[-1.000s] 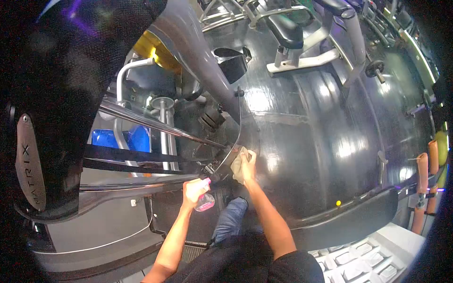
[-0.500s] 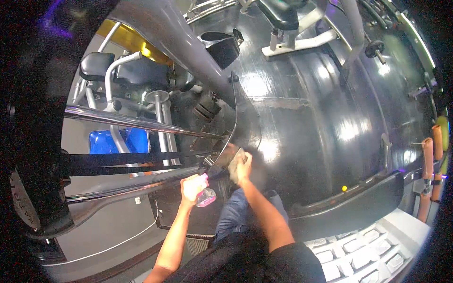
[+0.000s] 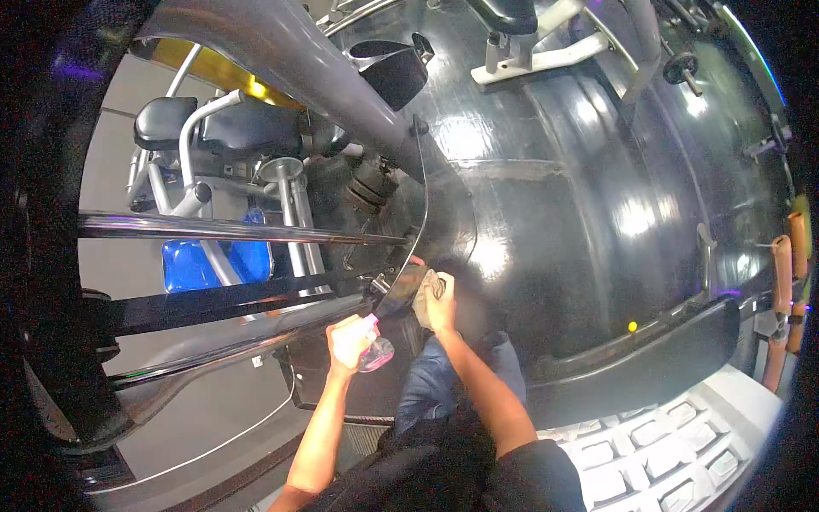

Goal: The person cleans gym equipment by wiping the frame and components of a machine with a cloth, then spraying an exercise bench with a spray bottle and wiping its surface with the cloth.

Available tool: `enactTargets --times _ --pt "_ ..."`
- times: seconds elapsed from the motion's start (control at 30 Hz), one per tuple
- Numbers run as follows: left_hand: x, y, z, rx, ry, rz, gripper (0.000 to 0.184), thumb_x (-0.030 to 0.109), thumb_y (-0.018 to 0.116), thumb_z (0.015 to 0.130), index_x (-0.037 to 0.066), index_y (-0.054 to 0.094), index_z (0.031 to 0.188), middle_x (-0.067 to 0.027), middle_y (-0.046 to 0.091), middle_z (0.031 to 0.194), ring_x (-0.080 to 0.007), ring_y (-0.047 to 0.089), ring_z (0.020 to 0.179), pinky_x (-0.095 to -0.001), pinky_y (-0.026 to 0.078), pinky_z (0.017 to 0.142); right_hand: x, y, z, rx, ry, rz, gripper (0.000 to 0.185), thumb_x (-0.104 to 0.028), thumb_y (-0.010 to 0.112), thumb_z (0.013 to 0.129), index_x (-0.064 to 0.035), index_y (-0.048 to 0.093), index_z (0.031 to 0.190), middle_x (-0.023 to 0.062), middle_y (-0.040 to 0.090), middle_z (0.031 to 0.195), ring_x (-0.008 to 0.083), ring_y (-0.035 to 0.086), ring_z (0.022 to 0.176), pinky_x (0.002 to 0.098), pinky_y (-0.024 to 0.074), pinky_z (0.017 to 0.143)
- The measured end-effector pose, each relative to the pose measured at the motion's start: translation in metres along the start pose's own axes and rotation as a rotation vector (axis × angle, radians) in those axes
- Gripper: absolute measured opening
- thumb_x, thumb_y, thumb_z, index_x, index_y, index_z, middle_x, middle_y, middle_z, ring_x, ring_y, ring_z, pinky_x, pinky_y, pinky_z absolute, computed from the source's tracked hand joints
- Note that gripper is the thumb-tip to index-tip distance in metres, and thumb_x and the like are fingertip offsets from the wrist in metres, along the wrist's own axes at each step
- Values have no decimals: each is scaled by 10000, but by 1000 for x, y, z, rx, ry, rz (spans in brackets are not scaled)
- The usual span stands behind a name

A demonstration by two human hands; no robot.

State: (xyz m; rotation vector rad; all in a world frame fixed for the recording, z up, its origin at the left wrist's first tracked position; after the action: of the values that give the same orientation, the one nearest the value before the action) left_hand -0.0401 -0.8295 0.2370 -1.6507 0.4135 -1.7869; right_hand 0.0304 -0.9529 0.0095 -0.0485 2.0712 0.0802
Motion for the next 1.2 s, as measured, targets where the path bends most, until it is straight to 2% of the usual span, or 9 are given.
enactTargets --times 0.17,0.2,0.23,0.3,0.4,0.57,0.73,0.97,1.2 --pt "1 0 -1 -18 -26 17 315 268 655 855 -42 700 895 -98 632 661 -211 586 559 -318 448 536 34 -3 34 -25 198 -201 346 -173 632 916 -149 492 1232 120 661 1090 242 638 988 378 516 847" --pt "1 0 -1 -21 -31 16 315 268 655 855 -42 700 895 -98 632 661 -211 586 559 -318 448 536 101 4 67 -26 188 -55 338 -171 619 925 -145 494 1237 114 642 1098 214 628 950 367 524 816" --pt "3 0 0 -22 32 12 258 191 676 823 -45 695 925 -110 637 674 -232 591 560 -331 458 527 94 -2 76 23 89 -96 333 -165 619 930 -137 494 1238 112 622 1105 194 611 955 354 522 812" --pt "3 -2 0 -27 91 10 231 115 698 791 -49 690 954 -123 641 688 -253 597 562 -344 467 518 87 -8 98 11 148 55 434 -294 676 901 -172 513 1285 176 655 1159 322 627 1080 417 481 919" --pt "2 -2 0 -53 117 69 226 105 692 791 -47 688 957 -120 645 689 -251 603 567 -342 474 520 5 -23 86 62 116 -44 424 -306 661 914 -135 532 1280 159 637 1187 285 605 1099 390 460 946" --pt "0 -1 0 -53 73 -22 232 100 702 778 -49 685 955 -118 648 691 -250 609 572 -338 476 519 1 -11 41 105 113 30 418 -230 648 892 -114 532 1277 134 624 1207 275 591 1112 371 444 965" --pt "2 -3 1 -68 61 5 239 106 706 773 -48 686 955 -115 649 691 -245 612 576 -334 477 519 98 19 9 0 261 185 399 -164 639 925 -90 524 1300 90 621 1201 196 594 1067 326 477 937" --pt "6 -4 2 -72 -15 -23 254 155 703 800 -46 691 954 -111 652 690 -235 615 581 -326 479 533 208 24 83 60 331 200 490 -293 690 874 -107 565 1310 141 626 1264 267 585 1175 378 446 985" --pt "-1 -2 -3 -85 -11 6 276 191 702 807 -48 694 945 -117 657 693 -238 608 582 -325 479 540 34 -23 108 159 164 -133 425 -317 691 877 -115 623 1246 131 677 1182 283 632 1112 376 464 962"
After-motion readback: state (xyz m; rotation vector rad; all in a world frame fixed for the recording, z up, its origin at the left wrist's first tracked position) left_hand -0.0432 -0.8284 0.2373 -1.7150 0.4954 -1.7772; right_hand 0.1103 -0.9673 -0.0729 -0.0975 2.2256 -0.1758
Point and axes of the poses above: each hand's wrist, its own z-axis towards the middle knuckle, its own y-axis out of the palm, x = y × z, the point moved 4 cm from there along z, towards the middle knuckle
